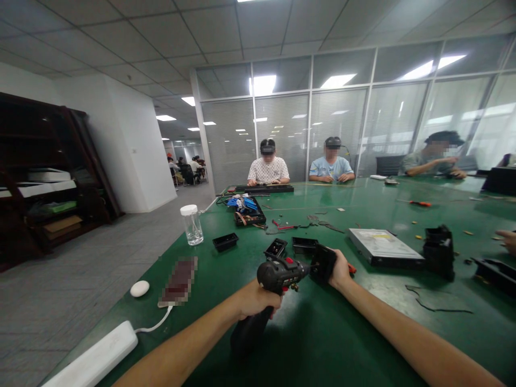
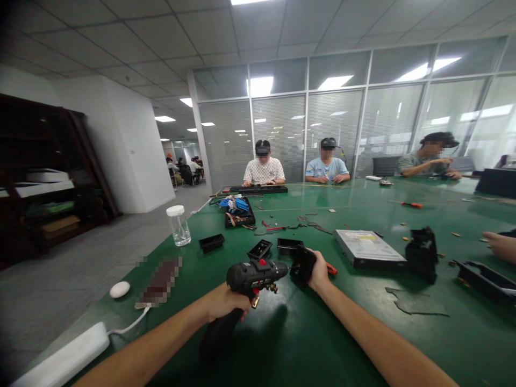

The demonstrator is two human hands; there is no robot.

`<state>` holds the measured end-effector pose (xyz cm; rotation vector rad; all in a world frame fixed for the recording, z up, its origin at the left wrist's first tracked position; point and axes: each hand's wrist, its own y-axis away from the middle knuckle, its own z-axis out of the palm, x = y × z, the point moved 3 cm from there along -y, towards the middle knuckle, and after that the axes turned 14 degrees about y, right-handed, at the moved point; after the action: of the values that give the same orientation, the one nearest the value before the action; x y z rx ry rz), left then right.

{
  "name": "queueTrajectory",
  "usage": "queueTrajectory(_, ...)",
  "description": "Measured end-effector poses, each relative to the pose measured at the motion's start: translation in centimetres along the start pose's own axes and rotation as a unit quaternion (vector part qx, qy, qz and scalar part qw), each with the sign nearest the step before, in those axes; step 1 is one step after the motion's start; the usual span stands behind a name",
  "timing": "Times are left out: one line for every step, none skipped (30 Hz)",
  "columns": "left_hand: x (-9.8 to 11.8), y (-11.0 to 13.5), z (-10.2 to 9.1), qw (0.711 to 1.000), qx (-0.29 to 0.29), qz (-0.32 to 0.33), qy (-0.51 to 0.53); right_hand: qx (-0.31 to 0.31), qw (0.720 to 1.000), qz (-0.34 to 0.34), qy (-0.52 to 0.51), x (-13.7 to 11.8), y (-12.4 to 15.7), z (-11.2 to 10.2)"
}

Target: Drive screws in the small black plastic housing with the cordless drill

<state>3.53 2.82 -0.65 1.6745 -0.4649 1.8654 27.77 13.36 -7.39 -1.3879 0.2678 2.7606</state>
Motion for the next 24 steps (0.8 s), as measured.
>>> queueTrajectory(0.09, 0.04, 0.04, 1.000, -0.003, 0.002, -0.001, 0.001, 1.000, 0.000, 0.001, 0.00, -0.01, -0.02)
queueTrajectory(0.16, 0.07, 0.08, 1.000, -0.005, 0.001, -0.003, 0.001, 1.000, 0.000, 0.003, 0.00, -0.02, -0.05)
queueTrajectory(0.21, 0.10, 0.11, 1.000, -0.007, -0.002, -0.004, 0.001, 1.000, 0.001, 0.006, 0.01, -0.03, -0.07)
queueTrajectory(0.24, 0.12, 0.13, 1.000, -0.008, -0.004, -0.004, 0.001, 1.000, 0.001, 0.008, 0.01, -0.04, -0.09)
queueTrajectory(0.25, 0.13, 0.14, 1.000, -0.008, -0.007, -0.004, 0.002, 1.000, 0.000, 0.010, 0.00, -0.04, -0.11)
queueTrajectory(0.25, 0.14, 0.14, 1.000, -0.007, -0.008, -0.003, 0.003, 1.000, -0.003, 0.009, -0.01, -0.04, -0.12)
queueTrajectory(0.25, 0.14, 0.12, 1.000, -0.006, -0.007, -0.003, 0.005, 1.000, -0.007, 0.008, -0.04, -0.02, -0.11)
queueTrajectory(0.24, 0.13, 0.10, 1.000, -0.006, -0.005, -0.003, 0.006, 1.000, -0.008, 0.008, -0.06, 0.02, -0.09)
queueTrajectory(0.22, 0.12, 0.07, 1.000, -0.006, -0.003, -0.004, 0.007, 1.000, -0.008, 0.007, -0.08, 0.06, -0.05)
queueTrajectory(0.18, 0.11, 0.04, 1.000, -0.006, -0.001, -0.004, 0.007, 1.000, -0.006, 0.007, -0.09, 0.11, 0.00)
queueTrajectory(0.14, 0.09, -0.01, 1.000, -0.006, 0.000, -0.005, 0.006, 1.000, -0.003, 0.007, -0.09, 0.17, 0.05)
queueTrajectory(0.09, 0.06, -0.05, 1.000, -0.006, 0.000, -0.006, 0.005, 1.000, 0.000, 0.008, -0.10, 0.22, 0.10)
queueTrajectory(0.04, 0.03, -0.09, 1.000, -0.006, 0.001, -0.008, 0.004, 1.000, 0.001, 0.009, -0.12, 0.26, 0.14)
queueTrajectory(-0.02, -0.01, -0.13, 1.000, -0.006, 0.003, -0.010, 0.002, 1.000, 0.000, 0.009, -0.14, 0.28, 0.16)
queueTrajectory(-0.08, -0.05, -0.17, 1.000, -0.008, 0.005, -0.012, 0.002, 1.000, -0.002, 0.010, -0.16, 0.28, 0.16)
queueTrajectory(-0.15, -0.09, -0.20, 1.000, -0.010, 0.006, -0.014, 0.002, 1.000, -0.006, 0.010, -0.18, 0.27, 0.14)
queueTrajectory(-0.22, -0.12, -0.23, 1.000, -0.012, 0.007, -0.016, 0.002, 1.000, -0.007, 0.010, -0.19, 0.24, 0.11)
queueTrajectory(-0.28, -0.15, -0.26, 1.000, -0.014, 0.007, -0.018, 0.002, 1.000, -0.008, 0.010, -0.17, 0.20, 0.07)
queueTrajectory(-0.33, -0.18, -0.29, 1.000, -0.013, 0.007, -0.020, 0.000, 1.000, -0.008, 0.009, -0.15, 0.15, 0.04)
queueTrajectory(-0.36, -0.20, -0.32, 1.000, -0.011, 0.008, -0.022, -0.002, 1.000, -0.008, 0.009, -0.13, 0.10, 0.02)
queueTrajectory(-0.36, -0.21, -0.34, 1.000, -0.009, 0.011, -0.024, -0.004, 1.000, -0.009, 0.008, -0.10, 0.05, 0.01)
queueTrajectory(-0.33, -0.21, -0.33, 1.000, -0.007, 0.013, -0.026, -0.007, 1.000, -0.010, 0.007, -0.08, 0.01, 0.00)
queueTrajectory(-0.28, -0.20, -0.31, 1.000, -0.006, 0.014, -0.027, -0.009, 1.000, -0.011, 0.007, -0.07, -0.02, 0.00)
queueTrajectory(-0.22, -0.19, -0.27, 1.000, -0.006, 0.012, -0.026, -0.010, 1.000, -0.011, 0.007, -0.06, -0.05, -0.01)
